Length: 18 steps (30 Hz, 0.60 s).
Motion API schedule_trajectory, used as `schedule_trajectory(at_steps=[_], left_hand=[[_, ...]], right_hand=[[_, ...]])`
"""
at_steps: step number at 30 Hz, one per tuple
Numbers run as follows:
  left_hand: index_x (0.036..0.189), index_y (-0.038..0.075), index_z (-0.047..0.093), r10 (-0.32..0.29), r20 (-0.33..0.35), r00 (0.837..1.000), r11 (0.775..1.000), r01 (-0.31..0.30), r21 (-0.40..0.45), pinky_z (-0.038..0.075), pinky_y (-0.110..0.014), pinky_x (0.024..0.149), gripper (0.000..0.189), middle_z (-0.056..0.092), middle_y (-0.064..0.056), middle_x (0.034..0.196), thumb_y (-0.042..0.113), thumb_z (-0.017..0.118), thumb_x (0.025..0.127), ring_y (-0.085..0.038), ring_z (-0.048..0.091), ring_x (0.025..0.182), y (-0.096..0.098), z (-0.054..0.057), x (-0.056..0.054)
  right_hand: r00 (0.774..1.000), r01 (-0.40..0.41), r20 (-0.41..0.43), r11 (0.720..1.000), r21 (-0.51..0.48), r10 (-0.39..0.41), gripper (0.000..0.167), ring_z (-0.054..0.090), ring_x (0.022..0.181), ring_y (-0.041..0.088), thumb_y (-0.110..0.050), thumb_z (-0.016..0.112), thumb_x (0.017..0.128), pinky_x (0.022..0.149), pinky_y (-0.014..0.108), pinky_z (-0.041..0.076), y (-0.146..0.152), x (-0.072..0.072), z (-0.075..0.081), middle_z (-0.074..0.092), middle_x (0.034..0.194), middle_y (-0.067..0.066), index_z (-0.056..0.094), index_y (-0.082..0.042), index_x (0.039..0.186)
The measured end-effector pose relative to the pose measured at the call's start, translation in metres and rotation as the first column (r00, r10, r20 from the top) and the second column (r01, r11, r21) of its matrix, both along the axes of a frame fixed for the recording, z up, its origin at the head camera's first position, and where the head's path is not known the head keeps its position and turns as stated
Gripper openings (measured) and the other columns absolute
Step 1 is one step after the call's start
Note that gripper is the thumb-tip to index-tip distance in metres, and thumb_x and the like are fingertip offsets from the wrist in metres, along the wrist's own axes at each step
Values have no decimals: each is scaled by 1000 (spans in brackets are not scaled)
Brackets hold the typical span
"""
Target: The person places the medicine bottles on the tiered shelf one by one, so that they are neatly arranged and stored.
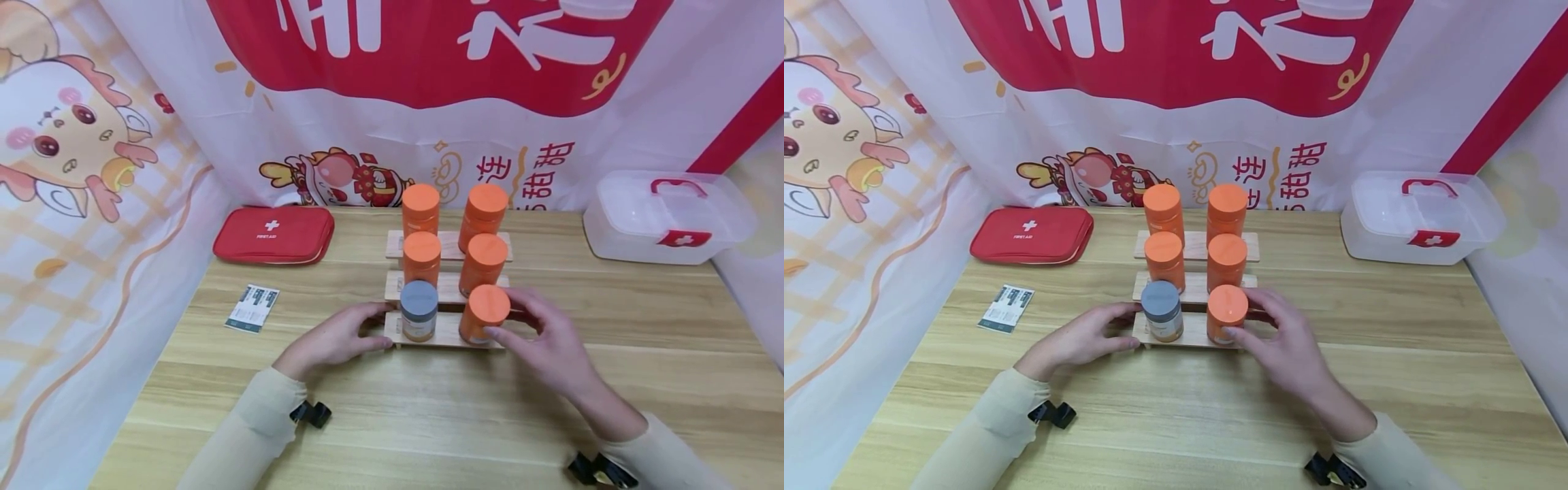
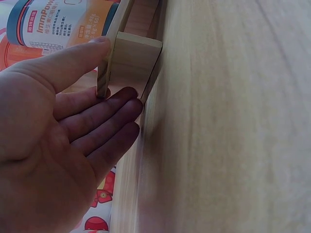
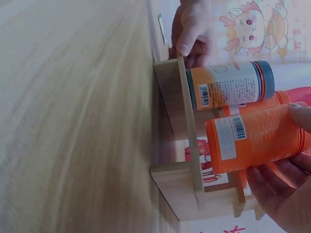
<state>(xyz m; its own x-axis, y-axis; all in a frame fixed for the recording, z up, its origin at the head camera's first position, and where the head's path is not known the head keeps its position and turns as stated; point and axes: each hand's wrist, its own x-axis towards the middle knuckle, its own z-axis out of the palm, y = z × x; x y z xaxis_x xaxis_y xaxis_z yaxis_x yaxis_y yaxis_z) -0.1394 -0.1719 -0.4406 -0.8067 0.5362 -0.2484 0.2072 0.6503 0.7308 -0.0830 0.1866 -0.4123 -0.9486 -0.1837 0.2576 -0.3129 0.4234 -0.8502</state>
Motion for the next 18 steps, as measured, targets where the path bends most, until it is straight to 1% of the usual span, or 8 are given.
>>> schedule_trajectory(at_steps=[4, 6, 13, 15, 18], left_hand=[[158, 21, 55, 3, 10, 1000, 1000, -3, 2, 45, -50, 127, 64, 62, 1, 155, 32, 80, 100, -20, 56, 145, 0, 0, 0], [158, 21, 55, 2, 12, 1000, 1000, -2, 2, 45, -50, 127, 64, 62, 0, 155, 32, 80, 100, -20, 56, 145, 0, 0, 0], [158, 22, 55, 2, 12, 1000, 1000, -2, 2, 45, -51, 127, 64, 62, 1, 155, 32, 80, 100, -20, 56, 145, 0, -1, -1], [159, 21, 54, 1, 10, 1000, 1000, -1, 1, 45, -51, 127, 65, 61, 1, 156, 32, 80, 100, -20, 56, 145, 0, -1, -1], [160, 22, 53, 0, 9, 1000, 1000, 0, -2, 44, -51, 127, 66, 61, 1, 156, 32, 80, 100, -20, 56, 145, 0, -1, -1]], right_hand=[[1000, -6, 31, 1000, -1, 6, 54, 65, 118, -5, -12, 87, 93, 102, 12, 56, -2, -1, -3, 70, 140, 8, 67, -7, 143], [999, -1, 44, 1000, 2, 1, 55, 66, 119, -3, -13, 86, 93, 102, 11, 55, -3, -1, -4, 69, 140, 8, 66, -8, 144], [996, 24, 80, 999, 38, -27, 54, 69, 124, 20, -23, 85, 96, 100, 8, 53, -5, -3, -3, 67, 142, 4, 66, -15, 145], [996, 25, 82, 999, 43, -28, 54, 69, 125, 23, -24, 85, 96, 100, 7, 53, -5, -3, -3, 67, 141, 4, 66, -16, 145], [997, 27, 72, 998, 49, -31, 54, 68, 125, 23, -23, 85, 96, 100, 7, 52, -4, -3, -4, 66, 140, 4, 66, -15, 145]])
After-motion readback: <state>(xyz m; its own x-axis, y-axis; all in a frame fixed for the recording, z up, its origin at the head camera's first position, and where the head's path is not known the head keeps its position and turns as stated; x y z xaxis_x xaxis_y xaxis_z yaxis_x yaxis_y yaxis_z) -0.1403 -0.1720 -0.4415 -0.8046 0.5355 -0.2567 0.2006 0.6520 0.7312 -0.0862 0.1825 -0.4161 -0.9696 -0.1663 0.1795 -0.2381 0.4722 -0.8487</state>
